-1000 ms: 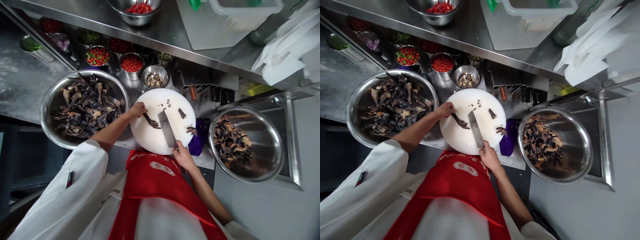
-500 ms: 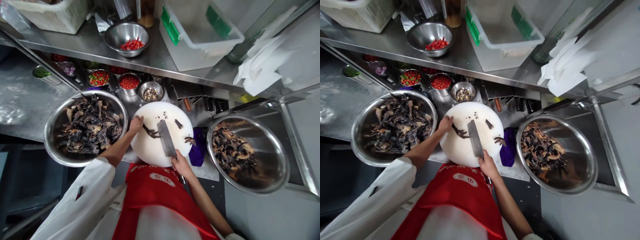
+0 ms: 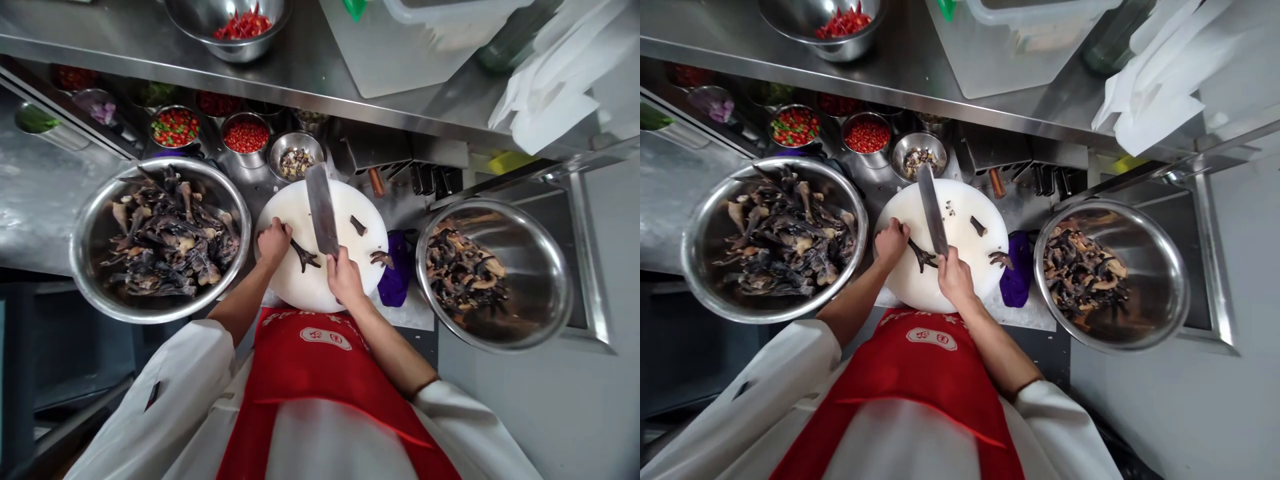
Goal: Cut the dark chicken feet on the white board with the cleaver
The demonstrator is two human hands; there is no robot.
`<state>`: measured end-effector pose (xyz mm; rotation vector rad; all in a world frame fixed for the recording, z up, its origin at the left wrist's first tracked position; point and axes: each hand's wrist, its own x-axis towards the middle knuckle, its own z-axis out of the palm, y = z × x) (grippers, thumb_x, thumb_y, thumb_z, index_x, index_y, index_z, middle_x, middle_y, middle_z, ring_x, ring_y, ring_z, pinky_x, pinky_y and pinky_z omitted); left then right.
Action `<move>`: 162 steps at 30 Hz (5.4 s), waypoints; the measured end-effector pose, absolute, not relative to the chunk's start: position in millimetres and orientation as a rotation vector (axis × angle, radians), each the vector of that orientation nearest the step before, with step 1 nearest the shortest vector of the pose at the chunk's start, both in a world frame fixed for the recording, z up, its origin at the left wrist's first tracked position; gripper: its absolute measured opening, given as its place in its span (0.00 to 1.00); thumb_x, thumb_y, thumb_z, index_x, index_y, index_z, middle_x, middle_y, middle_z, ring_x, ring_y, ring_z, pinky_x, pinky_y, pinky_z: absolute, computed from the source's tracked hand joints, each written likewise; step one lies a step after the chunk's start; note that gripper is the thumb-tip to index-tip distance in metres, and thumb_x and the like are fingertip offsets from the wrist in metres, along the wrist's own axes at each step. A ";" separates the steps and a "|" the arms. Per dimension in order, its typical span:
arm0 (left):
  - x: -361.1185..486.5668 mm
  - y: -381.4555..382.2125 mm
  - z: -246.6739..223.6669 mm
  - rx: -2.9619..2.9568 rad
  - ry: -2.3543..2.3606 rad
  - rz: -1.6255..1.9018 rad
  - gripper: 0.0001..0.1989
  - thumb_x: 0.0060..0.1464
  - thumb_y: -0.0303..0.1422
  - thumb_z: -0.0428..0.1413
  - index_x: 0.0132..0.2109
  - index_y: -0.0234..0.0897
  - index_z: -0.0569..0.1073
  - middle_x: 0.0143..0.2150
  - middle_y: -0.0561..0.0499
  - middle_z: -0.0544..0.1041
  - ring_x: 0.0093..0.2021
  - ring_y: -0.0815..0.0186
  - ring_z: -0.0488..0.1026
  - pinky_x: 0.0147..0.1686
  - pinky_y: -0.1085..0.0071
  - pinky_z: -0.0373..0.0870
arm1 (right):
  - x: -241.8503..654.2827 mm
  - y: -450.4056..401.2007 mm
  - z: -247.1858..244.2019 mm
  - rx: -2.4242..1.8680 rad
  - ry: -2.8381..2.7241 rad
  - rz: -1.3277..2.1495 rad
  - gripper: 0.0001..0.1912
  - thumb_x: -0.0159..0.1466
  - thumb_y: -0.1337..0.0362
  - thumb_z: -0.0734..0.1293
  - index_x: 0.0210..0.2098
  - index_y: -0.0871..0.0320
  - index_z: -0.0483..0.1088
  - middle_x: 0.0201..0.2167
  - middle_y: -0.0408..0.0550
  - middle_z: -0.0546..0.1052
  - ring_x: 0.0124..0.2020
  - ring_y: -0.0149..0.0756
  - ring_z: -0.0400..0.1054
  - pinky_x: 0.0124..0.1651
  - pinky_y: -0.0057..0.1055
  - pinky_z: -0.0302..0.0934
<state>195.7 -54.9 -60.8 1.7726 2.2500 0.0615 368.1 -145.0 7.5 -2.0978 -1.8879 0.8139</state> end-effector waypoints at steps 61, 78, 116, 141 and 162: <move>195.9 -82.5 -84.7 1.602 2.185 0.426 0.13 0.63 0.39 0.45 0.46 0.35 0.68 0.43 0.42 0.75 0.49 0.58 0.72 0.52 0.63 0.61 | 350.4 -131.4 5.0 -2.158 -1.905 1.127 0.16 0.69 0.60 0.50 0.50 0.60 0.58 0.30 0.54 0.77 0.31 0.46 0.71 0.33 0.34 0.58; 152.8 -135.9 -61.2 1.319 1.944 0.770 0.13 0.61 0.41 0.47 0.46 0.37 0.66 0.37 0.47 0.75 0.36 0.66 0.73 0.38 0.70 0.69 | 386.2 -130.3 9.7 -2.035 -1.710 1.352 0.10 0.67 0.56 0.55 0.41 0.56 0.60 0.26 0.47 0.74 0.28 0.40 0.69 0.30 0.30 0.56; 155.8 -137.0 -64.0 1.491 2.096 0.588 0.09 0.49 0.27 0.56 0.40 0.37 0.71 0.38 0.46 0.71 0.38 0.62 0.70 0.41 0.65 0.67 | 348.5 -166.5 -37.2 -2.028 -2.040 1.251 0.15 0.67 0.59 0.53 0.48 0.61 0.59 0.32 0.58 0.77 0.32 0.48 0.72 0.35 0.38 0.62; 180.5 -118.6 -32.9 1.705 1.630 1.288 0.07 0.58 0.38 0.53 0.39 0.40 0.66 0.42 0.46 0.71 0.48 0.60 0.69 0.52 0.58 0.66 | 395.9 -202.3 39.5 -2.018 -1.704 1.214 0.15 0.67 0.56 0.55 0.49 0.56 0.61 0.29 0.48 0.76 0.29 0.41 0.70 0.34 0.34 0.61; 182.1 -181.6 -98.3 1.886 1.665 0.824 0.19 0.62 0.34 0.47 0.58 0.36 0.68 0.55 0.38 0.68 0.55 0.56 0.64 0.56 0.56 0.61 | 392.0 -226.2 20.8 -2.174 -2.266 1.040 0.13 0.69 0.63 0.51 0.47 0.59 0.62 0.28 0.53 0.76 0.28 0.44 0.71 0.31 0.33 0.54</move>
